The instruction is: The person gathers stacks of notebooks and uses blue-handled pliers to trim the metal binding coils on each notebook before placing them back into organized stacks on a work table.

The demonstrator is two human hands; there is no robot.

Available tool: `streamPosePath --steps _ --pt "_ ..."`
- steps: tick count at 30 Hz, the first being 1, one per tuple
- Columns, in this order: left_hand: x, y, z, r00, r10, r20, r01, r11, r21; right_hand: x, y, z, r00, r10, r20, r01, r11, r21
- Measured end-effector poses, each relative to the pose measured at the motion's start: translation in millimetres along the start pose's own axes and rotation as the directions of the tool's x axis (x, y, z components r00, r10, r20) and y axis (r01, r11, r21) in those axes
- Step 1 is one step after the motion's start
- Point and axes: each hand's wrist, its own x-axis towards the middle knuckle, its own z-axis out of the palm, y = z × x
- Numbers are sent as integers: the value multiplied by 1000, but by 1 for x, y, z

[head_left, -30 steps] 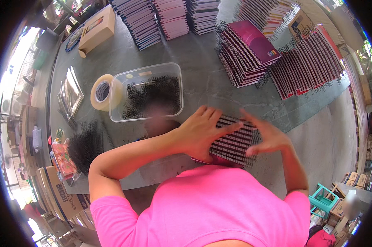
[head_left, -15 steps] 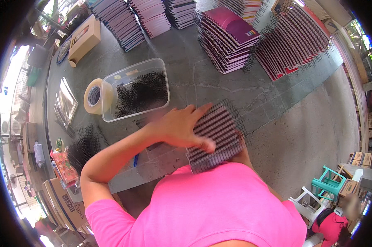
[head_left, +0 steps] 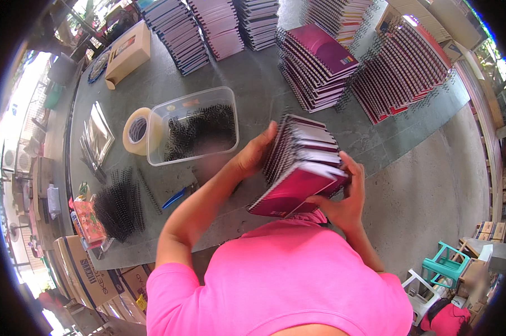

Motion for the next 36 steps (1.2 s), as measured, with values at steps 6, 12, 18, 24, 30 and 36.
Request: streamPosePath --steps 6,12,18,24,30,36 --pt "12 -38 -6 995 92 45 -85 986 -141 -19 16 42 967 211 140 -253 814 522" --pt "16 -12 36 976 214 39 -209 973 -97 -52 75 65 992 52 118 -99 890 445" --pt "16 -24 3 981 88 -171 -127 965 -229 -5 40 45 991 -26 134 -62 787 614" --pt "8 -16 -6 987 117 -114 -129 986 -108 -5 48 54 978 -177 110 124 918 376" --pt "-9 -30 7 955 268 -128 -262 963 66 1 40 65 960 -279 3 249 864 438" --pt "21 -29 -20 957 264 -123 -246 958 145 17 31 68 899 -412 -148 437 838 326"
